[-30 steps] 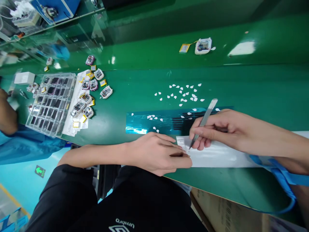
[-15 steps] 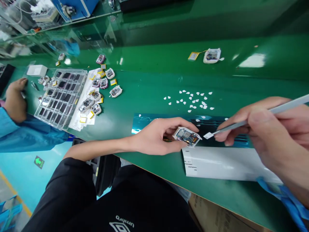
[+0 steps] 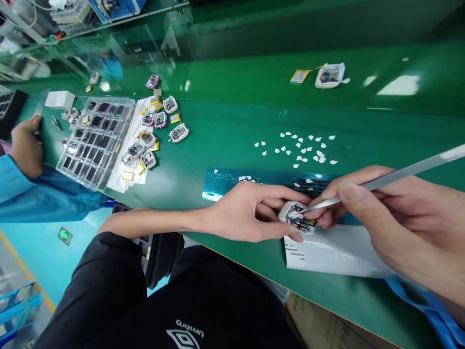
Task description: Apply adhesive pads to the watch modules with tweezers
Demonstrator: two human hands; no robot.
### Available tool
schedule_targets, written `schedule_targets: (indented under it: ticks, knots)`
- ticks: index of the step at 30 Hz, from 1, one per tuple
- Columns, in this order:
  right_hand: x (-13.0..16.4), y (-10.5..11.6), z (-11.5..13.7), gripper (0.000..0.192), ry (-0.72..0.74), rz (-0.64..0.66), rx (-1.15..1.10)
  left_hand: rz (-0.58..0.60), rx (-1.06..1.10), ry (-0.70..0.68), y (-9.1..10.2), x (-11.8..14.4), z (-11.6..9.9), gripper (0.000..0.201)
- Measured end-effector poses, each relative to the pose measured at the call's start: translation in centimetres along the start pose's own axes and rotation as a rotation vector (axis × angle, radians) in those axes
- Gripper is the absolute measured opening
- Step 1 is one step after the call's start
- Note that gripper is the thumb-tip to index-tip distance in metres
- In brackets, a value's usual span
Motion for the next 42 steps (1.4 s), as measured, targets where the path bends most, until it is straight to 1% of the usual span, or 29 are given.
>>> schedule_targets:
  ticks: [10,16,22,30,34,37,42]
  knots:
    - [-0.2,-0.2,-0.3,0.031,-0.005,0.012,-0.027,-0.019,-0.015,0.005,-0.2,0.2,-0.1,0.058]
    - [-0.3,-0.2,-0.3,0.037,-0.026,0.01,-0.039,-0.025,-0.015,0.007,-0.2,0.2,-0.2,0.06]
    - [-0.2,-0.5,-0.6,0.033,-0.043,0.006,-0.042,-0.025,-0.017,0.006,-0.2,0.2,0.0,0.059]
    - [0.1,-0.4,-0.1,0.027,-0.03,-0.006,-0.029,-0.028,-0.018,0.011,-0.3,0.2,-0.2,0.058]
    - [0.1,-0.3,0.0,0.027,-0.032,-0.029,-0.023,-0.031,-0.006,0.009,-0.3,0.2,0.0,0.059]
    - [0.2,-0.6,0.1,0.023,0.012,-0.019,0.014,-0.046,-0.018,0.012,-0.2,0.1,0.1,0.057]
    - [0.6,-0.7,0.7,0.02,0.214,-0.034,0.135,-0.101,-0.053,0.006,-0.1,0.0,0.4,0.041]
Point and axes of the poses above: each hand's wrist, its own x-axis away from the middle knuckle, its own y-axis out of the back of the hand, z = x × y, the point moved 6 cm from there along -x, towards the middle knuckle, and after that the axes turned 9 degrees about x, right-handed, at the moved point
